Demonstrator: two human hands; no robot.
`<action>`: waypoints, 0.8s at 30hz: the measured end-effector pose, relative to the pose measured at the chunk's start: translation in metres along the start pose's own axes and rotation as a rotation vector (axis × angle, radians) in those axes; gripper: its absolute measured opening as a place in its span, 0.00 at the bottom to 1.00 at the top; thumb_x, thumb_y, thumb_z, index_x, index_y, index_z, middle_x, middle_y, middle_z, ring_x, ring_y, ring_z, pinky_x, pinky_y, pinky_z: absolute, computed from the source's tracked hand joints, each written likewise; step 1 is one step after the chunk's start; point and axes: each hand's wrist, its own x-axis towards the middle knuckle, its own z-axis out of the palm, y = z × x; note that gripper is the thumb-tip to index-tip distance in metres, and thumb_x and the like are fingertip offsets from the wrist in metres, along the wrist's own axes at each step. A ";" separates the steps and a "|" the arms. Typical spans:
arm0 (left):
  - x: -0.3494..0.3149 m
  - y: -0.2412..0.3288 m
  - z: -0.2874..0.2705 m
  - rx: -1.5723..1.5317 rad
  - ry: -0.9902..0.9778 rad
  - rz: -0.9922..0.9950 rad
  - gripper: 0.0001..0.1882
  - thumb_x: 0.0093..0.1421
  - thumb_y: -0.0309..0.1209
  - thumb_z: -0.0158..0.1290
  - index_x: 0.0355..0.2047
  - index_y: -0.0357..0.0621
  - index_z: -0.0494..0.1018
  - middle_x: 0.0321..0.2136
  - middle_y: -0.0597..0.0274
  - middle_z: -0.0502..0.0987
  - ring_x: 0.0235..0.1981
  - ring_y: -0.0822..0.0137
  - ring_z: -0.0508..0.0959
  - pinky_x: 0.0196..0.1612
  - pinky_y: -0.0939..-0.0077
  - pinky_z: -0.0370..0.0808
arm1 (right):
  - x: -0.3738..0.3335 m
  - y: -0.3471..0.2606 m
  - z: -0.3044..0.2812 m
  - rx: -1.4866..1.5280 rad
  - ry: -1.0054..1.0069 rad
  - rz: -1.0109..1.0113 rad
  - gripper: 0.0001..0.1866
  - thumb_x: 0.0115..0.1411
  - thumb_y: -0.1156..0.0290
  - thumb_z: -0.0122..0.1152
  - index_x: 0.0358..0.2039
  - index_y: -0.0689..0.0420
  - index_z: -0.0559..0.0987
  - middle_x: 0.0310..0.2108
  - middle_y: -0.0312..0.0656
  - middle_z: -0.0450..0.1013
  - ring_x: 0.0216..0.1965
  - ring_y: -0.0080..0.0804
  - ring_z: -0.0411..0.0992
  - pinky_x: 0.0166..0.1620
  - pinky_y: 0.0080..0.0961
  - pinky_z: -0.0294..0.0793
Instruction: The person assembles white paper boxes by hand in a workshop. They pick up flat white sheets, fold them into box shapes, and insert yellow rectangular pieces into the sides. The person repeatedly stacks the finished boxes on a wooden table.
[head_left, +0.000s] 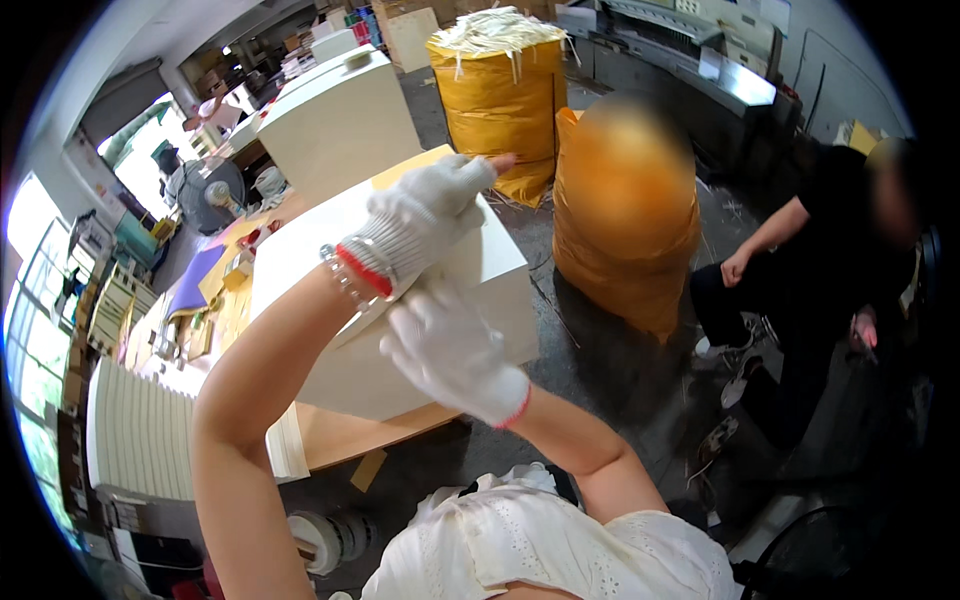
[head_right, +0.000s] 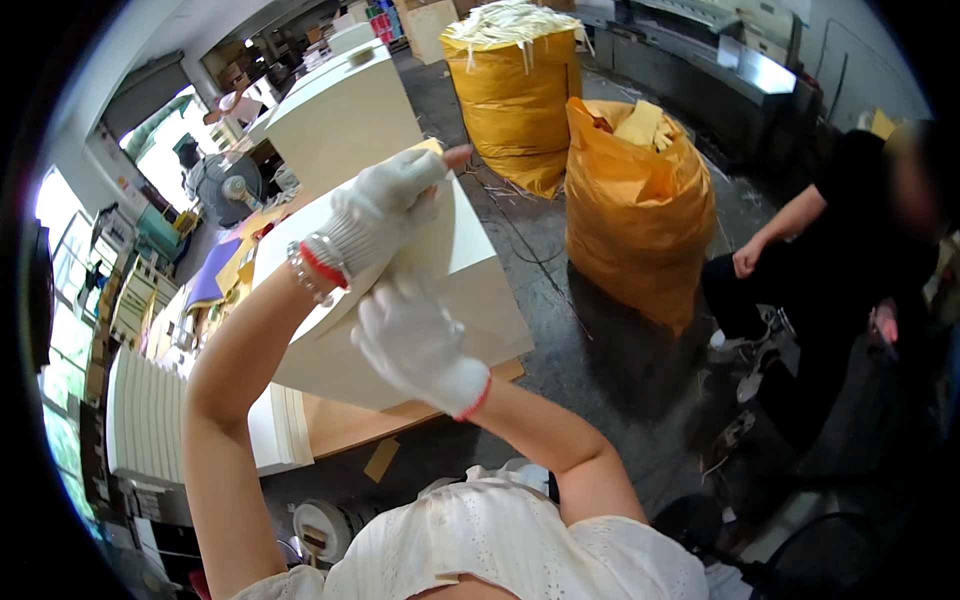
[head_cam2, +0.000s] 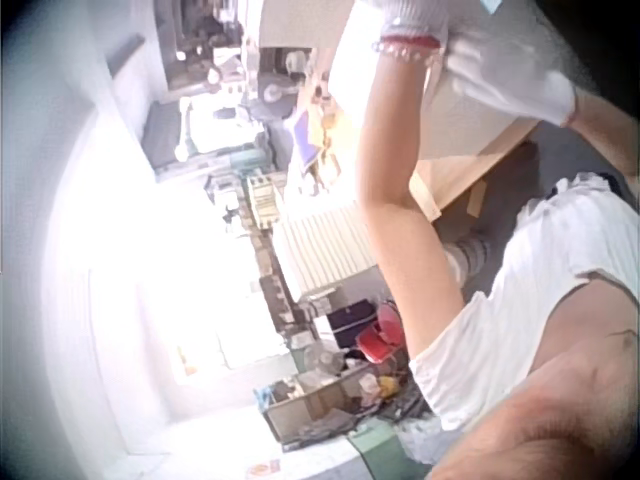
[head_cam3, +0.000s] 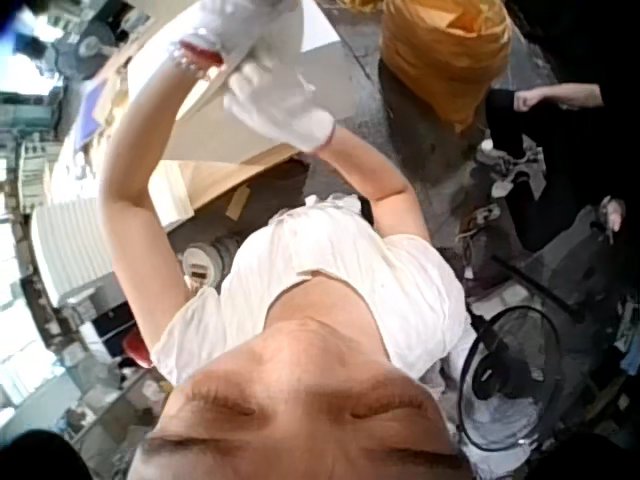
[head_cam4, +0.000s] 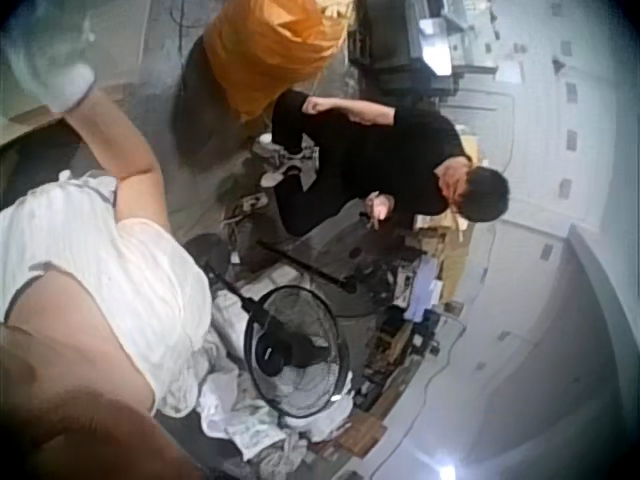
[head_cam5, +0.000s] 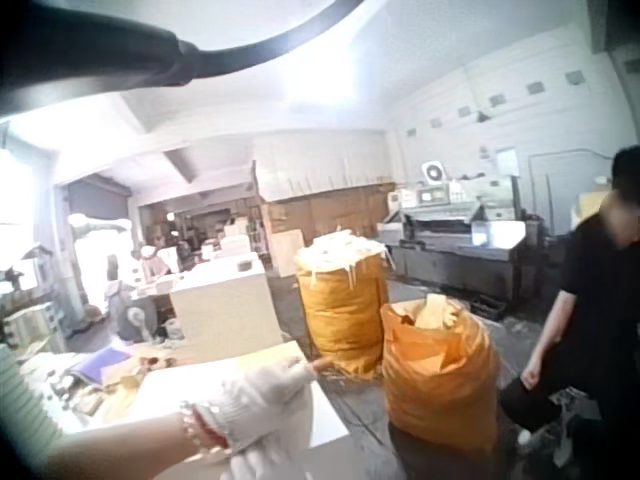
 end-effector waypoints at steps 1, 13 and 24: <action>-0.002 -0.005 0.009 -0.011 -0.015 0.071 0.10 0.52 0.22 0.50 0.35 0.45 0.70 0.46 0.61 0.77 0.35 0.59 0.80 0.30 0.70 0.76 | -0.005 0.002 -0.009 0.197 0.073 0.010 0.14 0.56 0.67 0.62 0.41 0.58 0.77 0.39 0.44 0.74 0.38 0.42 0.75 0.37 0.34 0.76; 0.004 0.046 0.007 0.209 -0.383 0.014 0.15 0.51 0.39 0.60 0.38 0.51 0.74 0.55 0.58 0.71 0.38 0.53 0.81 0.34 0.63 0.78 | -0.098 0.048 -0.037 0.707 0.030 0.289 0.14 0.52 0.75 0.67 0.41 0.61 0.78 0.41 0.46 0.75 0.39 0.45 0.75 0.44 0.33 0.74; 0.009 0.034 0.007 0.093 -0.285 0.044 0.18 0.44 0.28 0.66 0.31 0.43 0.68 0.52 0.51 0.74 0.38 0.54 0.81 0.35 0.70 0.78 | -0.101 0.067 -0.042 0.696 0.027 0.324 0.15 0.52 0.74 0.68 0.40 0.61 0.78 0.40 0.47 0.76 0.41 0.46 0.75 0.47 0.34 0.75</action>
